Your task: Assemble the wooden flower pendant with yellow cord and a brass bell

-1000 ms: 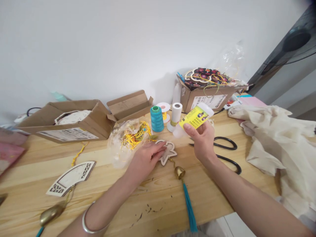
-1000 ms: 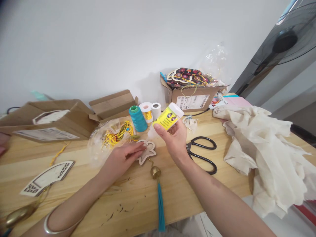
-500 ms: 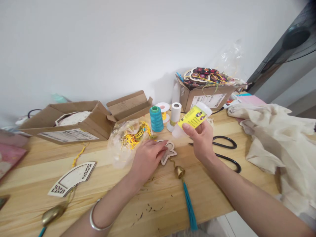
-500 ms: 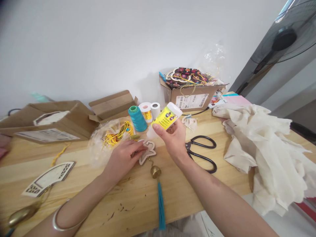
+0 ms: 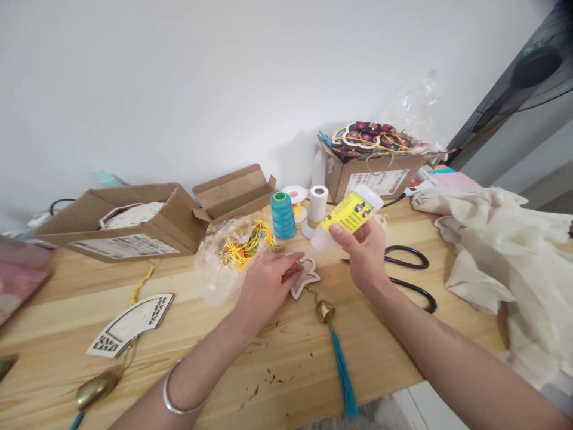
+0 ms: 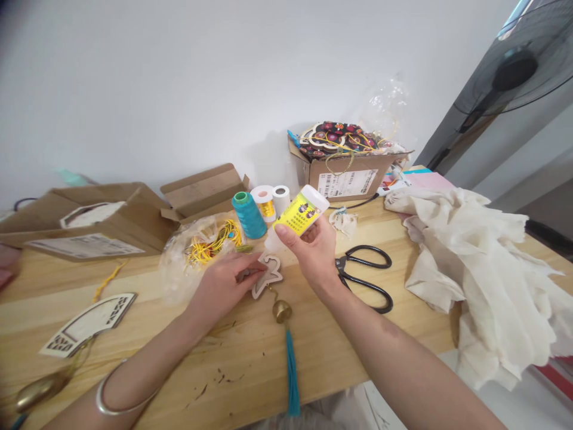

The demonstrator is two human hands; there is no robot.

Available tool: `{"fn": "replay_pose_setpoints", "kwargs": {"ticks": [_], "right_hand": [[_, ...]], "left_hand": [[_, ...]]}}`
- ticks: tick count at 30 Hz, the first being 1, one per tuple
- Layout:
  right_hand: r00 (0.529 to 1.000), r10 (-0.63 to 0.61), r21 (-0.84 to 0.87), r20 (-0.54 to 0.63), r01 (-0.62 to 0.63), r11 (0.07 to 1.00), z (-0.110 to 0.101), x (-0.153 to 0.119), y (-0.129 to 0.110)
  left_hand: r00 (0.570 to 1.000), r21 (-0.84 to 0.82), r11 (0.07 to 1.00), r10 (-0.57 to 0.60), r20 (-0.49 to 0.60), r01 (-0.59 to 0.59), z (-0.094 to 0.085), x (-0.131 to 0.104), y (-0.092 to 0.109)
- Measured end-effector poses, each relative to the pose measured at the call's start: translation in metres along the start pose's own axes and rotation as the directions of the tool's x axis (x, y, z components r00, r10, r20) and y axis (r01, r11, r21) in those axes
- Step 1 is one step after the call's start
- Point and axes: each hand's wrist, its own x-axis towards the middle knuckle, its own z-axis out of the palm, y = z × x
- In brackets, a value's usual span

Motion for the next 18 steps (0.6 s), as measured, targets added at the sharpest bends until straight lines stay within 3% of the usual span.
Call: {"fn": "replay_pose_setpoints", "kwargs": {"ticks": [4,12,18], "right_hand": [[1.0,0.008,0.004,0.002,-0.008,1.0,0.0004,0.0001,-0.0004],[1.0,0.023,0.004,-0.009,-0.023,1.0,0.0012,-0.0004,-0.0029],[1.0,0.012,-0.006,-0.005,-0.012,1.0,0.0013,-0.0001,-0.0036]], "left_hand": [[0.998,0.043,0.998,0.055,-0.025,-0.054,0.0005,-0.0001,-0.0012],[0.957,0.243,0.932,0.286,-0.037,-0.269,-0.0009,0.0022,0.0014],[0.968,0.198,0.952,0.247,-0.042,-0.234,-0.0002,0.0017,0.0013]]}}
